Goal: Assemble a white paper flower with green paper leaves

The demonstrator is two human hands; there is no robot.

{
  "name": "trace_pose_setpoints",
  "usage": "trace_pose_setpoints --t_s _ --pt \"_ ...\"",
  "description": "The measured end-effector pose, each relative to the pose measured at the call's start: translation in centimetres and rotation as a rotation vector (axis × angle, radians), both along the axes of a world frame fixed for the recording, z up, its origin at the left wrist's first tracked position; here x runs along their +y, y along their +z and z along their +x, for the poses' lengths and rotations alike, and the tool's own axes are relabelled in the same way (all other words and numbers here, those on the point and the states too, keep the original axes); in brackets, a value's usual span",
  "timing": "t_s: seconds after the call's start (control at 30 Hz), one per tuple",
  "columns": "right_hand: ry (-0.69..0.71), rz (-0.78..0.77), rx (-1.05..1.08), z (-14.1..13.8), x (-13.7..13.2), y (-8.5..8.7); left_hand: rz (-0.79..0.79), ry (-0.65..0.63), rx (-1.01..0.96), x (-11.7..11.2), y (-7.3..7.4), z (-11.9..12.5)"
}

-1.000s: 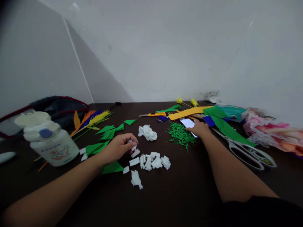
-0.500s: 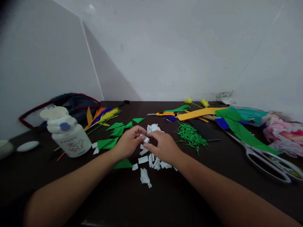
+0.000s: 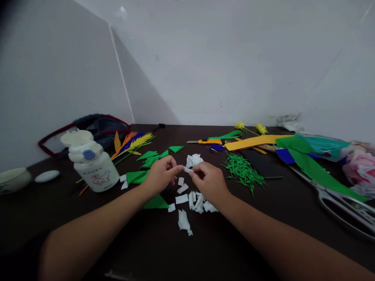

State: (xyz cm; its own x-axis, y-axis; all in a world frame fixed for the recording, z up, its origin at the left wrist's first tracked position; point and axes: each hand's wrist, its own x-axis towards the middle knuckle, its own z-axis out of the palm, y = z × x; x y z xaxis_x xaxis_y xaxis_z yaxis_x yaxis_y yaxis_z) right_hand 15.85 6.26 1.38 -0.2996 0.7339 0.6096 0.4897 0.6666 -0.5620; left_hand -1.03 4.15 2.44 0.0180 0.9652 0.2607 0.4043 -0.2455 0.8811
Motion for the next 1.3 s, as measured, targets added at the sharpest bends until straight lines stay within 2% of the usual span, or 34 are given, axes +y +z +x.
trace_pose_setpoints --t_s 0.1,0.2,0.27,0.4,0.47,0.87,1.1,1.3 --pt "-0.006 0.056 -0.006 0.1 0.1 0.0 -0.002 -0.080 -0.028 -0.3 0.5 -0.2" --pt "0.063 0.106 -0.030 0.1 0.0 0.0 -0.082 -0.229 -0.070 -0.6 0.9 0.1" --pt "0.132 0.123 -0.056 0.1 -0.1 0.0 -0.130 -0.265 -0.117 -0.6 1.0 0.4" --pt "0.266 0.134 -0.098 0.2 -0.4 0.0 -0.191 -0.250 -0.145 -0.6 1.1 0.6" --pt "0.291 0.132 -0.113 0.2 -0.4 0.0 -0.192 -0.260 -0.136 -0.5 1.0 0.5" --pt "0.275 0.060 -0.054 1.1 -0.3 0.2 -0.235 -0.374 -0.210 -0.4 0.7 0.6" --pt "0.250 -0.114 0.038 1.3 -0.7 0.6 -0.185 -0.366 -0.235 -0.5 0.8 0.9" --pt "0.212 -0.051 0.019 1.1 -0.6 0.4 -0.181 -0.331 -0.229 -0.4 0.7 1.1"
